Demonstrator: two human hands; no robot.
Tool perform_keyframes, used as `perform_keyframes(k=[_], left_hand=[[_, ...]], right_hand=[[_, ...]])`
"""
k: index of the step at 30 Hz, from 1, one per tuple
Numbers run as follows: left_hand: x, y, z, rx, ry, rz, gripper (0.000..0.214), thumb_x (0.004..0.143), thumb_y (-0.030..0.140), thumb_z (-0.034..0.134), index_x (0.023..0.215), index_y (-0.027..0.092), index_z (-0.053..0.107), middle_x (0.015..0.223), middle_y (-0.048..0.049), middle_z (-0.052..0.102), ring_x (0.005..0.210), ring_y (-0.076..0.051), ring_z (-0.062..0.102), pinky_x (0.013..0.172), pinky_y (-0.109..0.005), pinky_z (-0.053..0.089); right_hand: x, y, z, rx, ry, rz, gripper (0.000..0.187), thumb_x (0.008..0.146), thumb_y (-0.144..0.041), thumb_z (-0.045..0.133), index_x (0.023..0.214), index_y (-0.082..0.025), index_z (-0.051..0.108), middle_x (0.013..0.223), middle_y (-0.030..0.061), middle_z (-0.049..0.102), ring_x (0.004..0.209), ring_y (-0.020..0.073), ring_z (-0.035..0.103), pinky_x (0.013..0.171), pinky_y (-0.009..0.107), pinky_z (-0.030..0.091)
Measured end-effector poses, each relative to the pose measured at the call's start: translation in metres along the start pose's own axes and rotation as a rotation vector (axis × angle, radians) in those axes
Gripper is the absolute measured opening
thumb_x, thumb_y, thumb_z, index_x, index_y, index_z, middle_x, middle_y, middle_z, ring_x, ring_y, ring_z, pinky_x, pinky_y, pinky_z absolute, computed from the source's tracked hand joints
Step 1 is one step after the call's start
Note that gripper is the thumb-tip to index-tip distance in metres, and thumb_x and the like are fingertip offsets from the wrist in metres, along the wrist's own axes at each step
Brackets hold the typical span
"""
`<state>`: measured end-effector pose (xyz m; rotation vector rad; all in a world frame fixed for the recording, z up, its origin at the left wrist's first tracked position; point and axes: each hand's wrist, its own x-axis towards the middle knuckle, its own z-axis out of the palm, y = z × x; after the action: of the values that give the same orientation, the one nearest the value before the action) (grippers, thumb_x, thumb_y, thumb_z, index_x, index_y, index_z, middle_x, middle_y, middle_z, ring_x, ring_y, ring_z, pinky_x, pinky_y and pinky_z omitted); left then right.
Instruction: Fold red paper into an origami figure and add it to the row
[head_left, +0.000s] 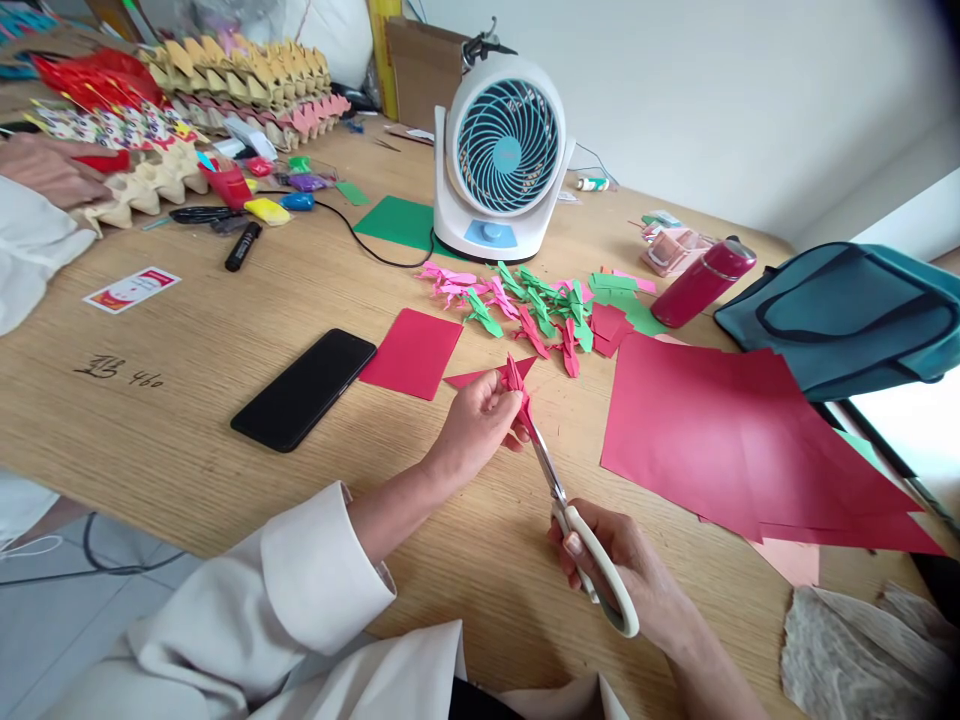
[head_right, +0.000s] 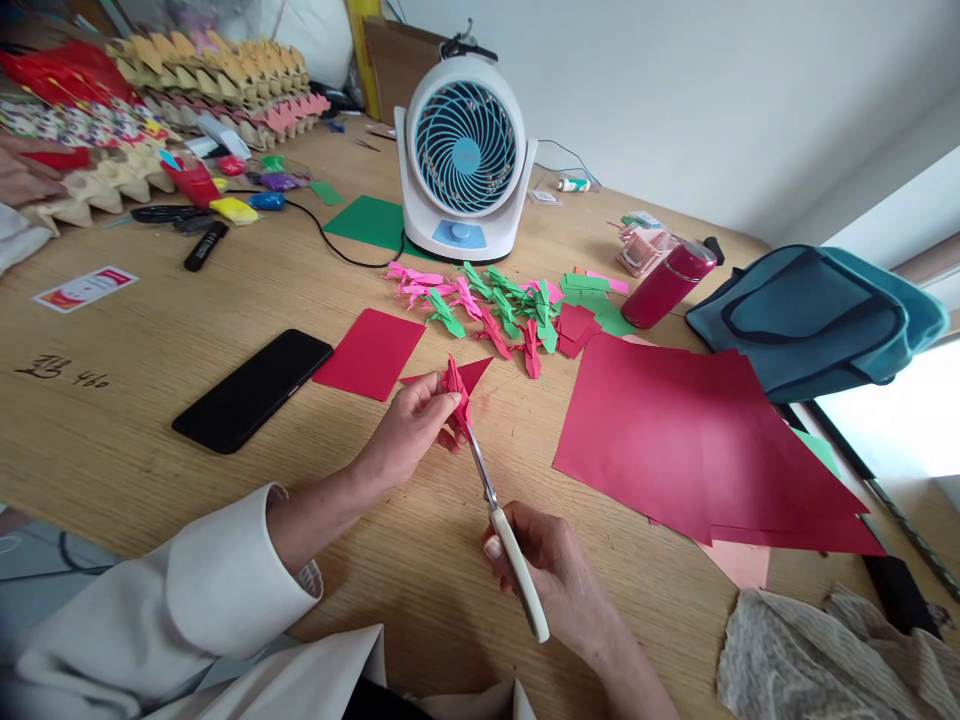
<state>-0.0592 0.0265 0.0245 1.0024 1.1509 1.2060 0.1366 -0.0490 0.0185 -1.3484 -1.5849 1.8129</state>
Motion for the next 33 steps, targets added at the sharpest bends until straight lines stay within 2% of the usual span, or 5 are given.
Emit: perform_keyframes(k=[13, 33], left_hand=[[0.0002, -0.002, -0.0002, -0.018, -0.007, -0.013, 0.012, 0.081, 0.03, 0.052, 0.078, 0.018, 0.051, 0.062, 0.0039, 0.06, 0.049, -0.009, 0.061, 0.041, -0.017, 0.051], [0.0021, -0.006, -0.0006, -0.018, -0.005, -0.024, 0.011, 0.083, 0.028, 0.053, 0.081, 0.017, 0.052, 0.063, 0.004, 0.06, 0.049, -0.009, 0.061, 0.041, -0.016, 0.05]], right_hand=[[-0.0002, 0.0031, 0.0013, -0.004, 0.025, -0.023, 0.047, 0.086, -0.062, 0.06, 0.078, -0.016, 0.055, 0.061, -0.0015, 0.052, 0.052, 0.0101, 0.046, 0.048, 0.022, 0.037], [-0.0003, 0.0084, 0.0036, -0.034, 0.04, -0.038, 0.047, 0.088, -0.062, 0.056, 0.082, -0.016, 0.056, 0.062, -0.0019, 0.051, 0.051, 0.0099, 0.047, 0.046, 0.022, 0.036]])
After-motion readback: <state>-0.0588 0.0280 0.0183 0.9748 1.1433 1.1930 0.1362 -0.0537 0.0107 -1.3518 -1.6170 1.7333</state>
